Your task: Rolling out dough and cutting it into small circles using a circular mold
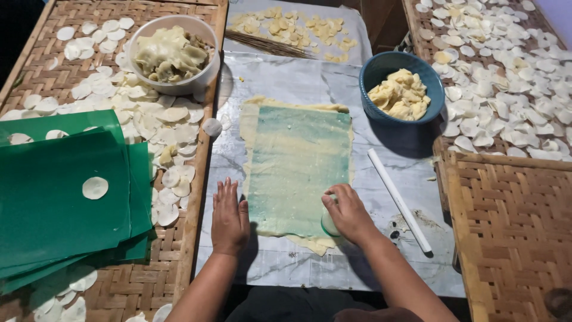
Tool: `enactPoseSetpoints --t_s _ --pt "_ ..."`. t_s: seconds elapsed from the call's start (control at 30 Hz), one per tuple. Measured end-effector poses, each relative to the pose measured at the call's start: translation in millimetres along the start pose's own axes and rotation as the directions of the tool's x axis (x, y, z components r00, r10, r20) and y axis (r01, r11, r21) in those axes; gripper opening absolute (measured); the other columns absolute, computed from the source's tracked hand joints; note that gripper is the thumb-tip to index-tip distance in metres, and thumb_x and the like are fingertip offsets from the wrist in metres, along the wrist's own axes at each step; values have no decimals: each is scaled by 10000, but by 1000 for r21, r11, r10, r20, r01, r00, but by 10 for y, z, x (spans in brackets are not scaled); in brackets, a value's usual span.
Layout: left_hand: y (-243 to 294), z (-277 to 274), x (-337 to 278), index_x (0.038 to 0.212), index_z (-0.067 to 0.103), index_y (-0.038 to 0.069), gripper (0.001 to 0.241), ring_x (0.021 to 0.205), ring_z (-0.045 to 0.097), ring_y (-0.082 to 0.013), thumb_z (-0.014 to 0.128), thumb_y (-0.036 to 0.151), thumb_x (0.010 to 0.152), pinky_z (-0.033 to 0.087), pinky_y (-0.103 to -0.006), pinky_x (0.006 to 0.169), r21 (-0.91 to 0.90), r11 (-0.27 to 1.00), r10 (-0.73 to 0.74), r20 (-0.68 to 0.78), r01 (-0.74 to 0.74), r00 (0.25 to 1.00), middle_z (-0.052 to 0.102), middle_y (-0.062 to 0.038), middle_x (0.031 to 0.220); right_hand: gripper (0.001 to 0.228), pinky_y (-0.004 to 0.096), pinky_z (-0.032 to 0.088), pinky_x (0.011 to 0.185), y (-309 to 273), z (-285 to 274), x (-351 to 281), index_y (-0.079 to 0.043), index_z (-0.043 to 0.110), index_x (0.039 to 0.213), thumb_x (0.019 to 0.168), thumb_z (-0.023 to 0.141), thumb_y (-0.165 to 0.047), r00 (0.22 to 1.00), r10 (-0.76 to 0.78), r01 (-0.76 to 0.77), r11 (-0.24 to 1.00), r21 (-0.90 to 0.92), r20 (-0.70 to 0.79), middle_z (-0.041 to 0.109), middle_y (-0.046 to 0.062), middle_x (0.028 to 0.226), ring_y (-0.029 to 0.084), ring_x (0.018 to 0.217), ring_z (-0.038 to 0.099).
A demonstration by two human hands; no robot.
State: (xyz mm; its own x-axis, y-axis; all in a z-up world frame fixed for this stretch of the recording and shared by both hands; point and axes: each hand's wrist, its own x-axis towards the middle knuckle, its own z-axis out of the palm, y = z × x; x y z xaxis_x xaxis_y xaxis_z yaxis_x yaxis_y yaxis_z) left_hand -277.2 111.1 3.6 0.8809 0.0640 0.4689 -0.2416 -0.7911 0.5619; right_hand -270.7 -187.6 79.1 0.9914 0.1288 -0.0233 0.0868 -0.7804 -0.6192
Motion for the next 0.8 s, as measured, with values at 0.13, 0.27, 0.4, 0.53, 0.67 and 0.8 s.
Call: enactPoseSetpoints --t_s 0.13,0.27,0.4,0.53,0.67,0.8 --pt "-5 18 -5 1520 460 36 553 1502 343 -424 366 379 1096 272 -544 1217 -18 1000 -10 -9 10 1000 449 -227 1575 563 631 346 1176 -367 -501 -186 -131 541 1365 884 682 -387 984 93 -96 995 12 150 440 244 1479 523 1415 400" --pt "-27 55 -11 1511 478 32 537 1492 359 -430 386 365 1099 285 -535 1211 -8 1000 3 -54 -4 999 471 -230 1558 693 588 480 1084 -217 -435 -219 -197 491 1421 808 796 -306 920 95 -23 981 -190 379 449 215 1477 506 1322 512" --pt "-66 104 -31 1475 521 62 518 1495 368 -411 404 390 1092 293 -531 1214 8 1000 0 -32 1 999 500 -201 1542 582 593 514 1033 -292 -582 -106 -173 557 1355 822 773 -259 921 108 -35 980 -197 375 640 232 1294 498 1209 623" --pt "-59 94 -41 1477 522 69 509 1491 379 -405 412 385 1094 302 -526 1211 26 1000 1 -22 0 1000 509 -202 1534 619 577 497 1062 -119 -691 228 -188 546 1379 813 772 -295 958 116 -57 973 -223 262 621 221 1336 484 1235 615" --pt "-78 107 -13 1468 529 75 506 1485 383 -412 394 393 1098 302 -528 1210 11 1000 -17 -24 17 1000 518 -205 1521 645 542 518 1042 110 -553 491 -207 571 1366 783 802 -356 966 114 -54 966 -254 231 640 177 1314 441 1227 635" --pt "-95 105 -35 1457 541 87 500 1486 385 -399 388 403 1101 303 -519 1213 -5 999 -42 -32 41 999 526 -192 1518 652 537 528 1037 81 -458 510 -214 578 1363 775 809 -373 956 131 -57 961 -271 263 652 169 1298 433 1216 646"
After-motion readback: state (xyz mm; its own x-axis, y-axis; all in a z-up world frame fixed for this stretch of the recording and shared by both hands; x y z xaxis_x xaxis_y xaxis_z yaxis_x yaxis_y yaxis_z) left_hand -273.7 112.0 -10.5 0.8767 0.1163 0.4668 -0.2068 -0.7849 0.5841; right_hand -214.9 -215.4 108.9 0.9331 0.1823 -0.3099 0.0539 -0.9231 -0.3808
